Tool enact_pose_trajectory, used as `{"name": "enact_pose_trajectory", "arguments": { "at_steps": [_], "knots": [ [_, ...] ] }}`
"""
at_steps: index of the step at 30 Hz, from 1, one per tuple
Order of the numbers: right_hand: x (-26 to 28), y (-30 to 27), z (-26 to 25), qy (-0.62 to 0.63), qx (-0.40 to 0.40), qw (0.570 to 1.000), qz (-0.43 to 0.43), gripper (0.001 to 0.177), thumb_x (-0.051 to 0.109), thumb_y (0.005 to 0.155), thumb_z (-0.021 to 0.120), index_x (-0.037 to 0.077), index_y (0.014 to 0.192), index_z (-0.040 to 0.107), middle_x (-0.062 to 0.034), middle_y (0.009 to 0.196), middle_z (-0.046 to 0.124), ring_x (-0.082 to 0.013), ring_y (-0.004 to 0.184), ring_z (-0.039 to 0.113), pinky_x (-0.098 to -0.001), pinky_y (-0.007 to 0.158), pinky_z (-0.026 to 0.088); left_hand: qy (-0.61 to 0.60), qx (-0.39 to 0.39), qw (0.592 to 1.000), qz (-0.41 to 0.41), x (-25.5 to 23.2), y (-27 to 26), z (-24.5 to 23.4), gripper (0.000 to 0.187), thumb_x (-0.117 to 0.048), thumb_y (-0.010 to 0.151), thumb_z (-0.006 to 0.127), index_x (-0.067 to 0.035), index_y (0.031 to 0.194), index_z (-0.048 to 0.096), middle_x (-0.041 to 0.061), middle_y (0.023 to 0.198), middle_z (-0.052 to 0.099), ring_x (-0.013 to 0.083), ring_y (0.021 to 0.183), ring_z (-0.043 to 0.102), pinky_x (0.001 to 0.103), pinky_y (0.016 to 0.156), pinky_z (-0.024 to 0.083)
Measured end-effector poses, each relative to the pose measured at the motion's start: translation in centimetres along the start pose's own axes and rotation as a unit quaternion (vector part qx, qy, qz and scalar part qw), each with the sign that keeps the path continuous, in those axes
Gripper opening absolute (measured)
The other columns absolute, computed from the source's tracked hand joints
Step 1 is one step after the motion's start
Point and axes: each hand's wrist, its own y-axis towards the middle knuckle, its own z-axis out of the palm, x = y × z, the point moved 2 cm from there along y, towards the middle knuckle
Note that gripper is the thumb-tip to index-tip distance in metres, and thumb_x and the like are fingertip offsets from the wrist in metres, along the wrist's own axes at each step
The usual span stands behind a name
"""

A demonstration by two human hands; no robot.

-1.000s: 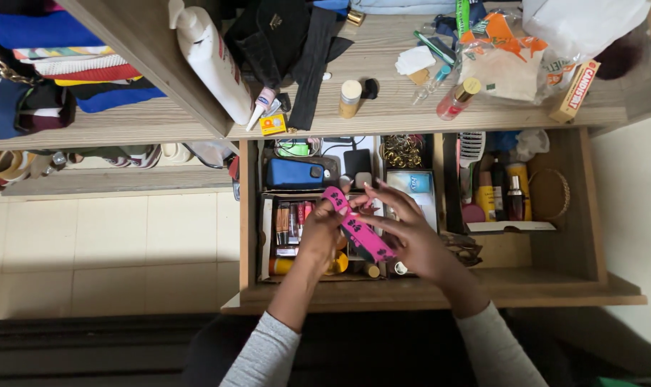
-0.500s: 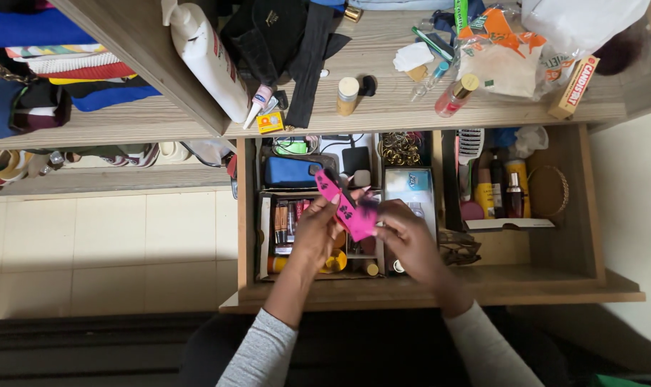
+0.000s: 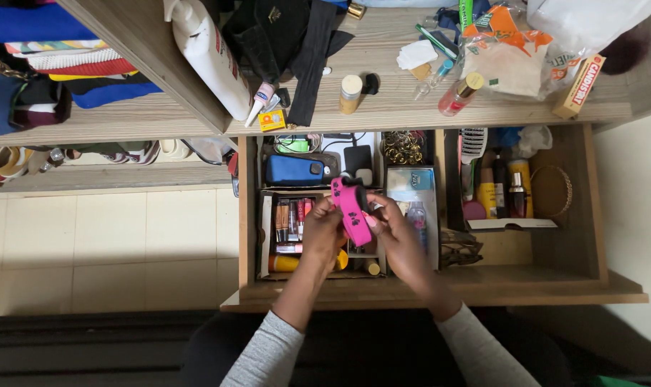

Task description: The person removes various items from a cluttered drawer, including cosmetics, jewelry, and small accessories, then places them on the shelf above. The person continues to sort and rearrange items within the drawer and on the shelf throughout the clip.

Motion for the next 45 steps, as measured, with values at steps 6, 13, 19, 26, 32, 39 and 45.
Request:
{"name": "enact_pose_trajectory", "arguments": {
  "at_steps": [6, 13, 19, 26, 32, 39, 45],
  "knots": [
    [0.1, -0.6, 1.2, -0.025, -0.043, 0.999, 0.007, 0.066, 0.021, 0.087, 0.082, 0.006, 0.143, 0.05, -0.0198, 0.105, 0.072, -0.0322, 0.101, 0.064, -0.0477, 0.09, 0.047, 0.106, -0.082, 0.991, 0.022, -3.1, -2.5, 2.2, 0.009, -0.005, 0.093, 0.068, -0.007, 0.096, 0.076, 0.007, 0.053, 0.06, 0.0101, 0.034, 0.051, 0.018, 0.031, 0.039],
    [-1.2, -0.1, 1.0, -0.027, -0.109, 0.994, -0.013, 0.037, 0.008, 0.096, 0.068, 0.002, 0.132, 0.067, -0.0214, 0.105, 0.075, -0.0329, 0.1, 0.071, -0.047, 0.094, 0.048, 0.211, -0.072, 0.973, 0.057, -2.9, -2.8, 2.4, 0.008, -0.009, 0.091, 0.075, -0.009, 0.099, 0.075, 0.006, 0.062, 0.067, 0.0091, 0.048, 0.056, 0.021, 0.046, 0.045],
    [1.7, -0.1, 1.6, -0.054, -0.09, 0.994, 0.012, 0.054, -0.002, 0.098, 0.057, 0.009, 0.15, 0.051, -0.0236, 0.131, 0.065, -0.0451, 0.123, 0.061, -0.0589, 0.108, 0.043, 0.071, 0.021, 0.997, 0.016, -4.1, -3.6, 4.9, 0.039, -0.008, 0.097, 0.055, -0.004, 0.136, 0.059, 0.012, 0.103, 0.069, 0.0187, 0.083, 0.065, 0.027, 0.069, 0.051],
    [5.4, -0.1, 1.8, -0.064, -0.115, 0.991, 0.04, 0.06, 0.003, 0.101, 0.054, 0.009, 0.157, 0.033, -0.0269, 0.116, 0.068, -0.0422, 0.11, 0.067, -0.0518, 0.095, 0.05, -0.063, 0.088, 0.994, 0.007, -5.7, -5.2, 6.5, 0.05, -0.031, 0.108, 0.043, 0.0, 0.148, 0.042, 0.021, 0.138, 0.062, 0.031, 0.125, 0.063, 0.044, 0.107, 0.048],
    [2.0, -0.2, 1.8, -0.146, -0.121, 0.98, 0.051, 0.059, 0.007, 0.101, 0.054, 0.019, 0.156, 0.036, -0.0209, 0.112, 0.073, -0.0416, 0.102, 0.073, -0.0493, 0.087, 0.055, 0.013, 0.067, 0.997, 0.028, -3.0, -2.9, 3.7, 0.053, -0.025, 0.095, 0.07, 0.002, 0.137, 0.053, 0.019, 0.116, 0.071, 0.0288, 0.105, 0.069, 0.043, 0.098, 0.052],
    [-0.6, 0.2, 1.6, -0.181, -0.13, 0.974, 0.026, 0.056, 0.005, 0.1, 0.059, 0.012, 0.153, 0.041, -0.0219, 0.106, 0.074, -0.0395, 0.091, 0.075, -0.047, 0.076, 0.058, 0.067, 0.029, 0.996, 0.056, -2.9, -2.5, 2.8, 0.03, -0.014, 0.097, 0.067, -0.007, 0.127, 0.068, 0.015, 0.11, 0.076, 0.027, 0.101, 0.071, 0.046, 0.102, 0.05],
    [-1.4, 0.6, 0.8, -0.059, -0.192, 0.98, -0.005, 0.039, 0.014, 0.097, 0.071, 0.002, 0.131, 0.056, -0.0221, 0.123, 0.059, -0.0405, 0.118, 0.061, -0.0489, 0.1, 0.051, -0.044, 0.031, 0.996, 0.07, -3.1, 0.0, -0.7, 0.01, -0.007, 0.101, 0.06, -0.005, 0.11, 0.064, 0.023, 0.109, 0.076, 0.0334, 0.104, 0.074, 0.046, 0.098, 0.054]
  ]
}}
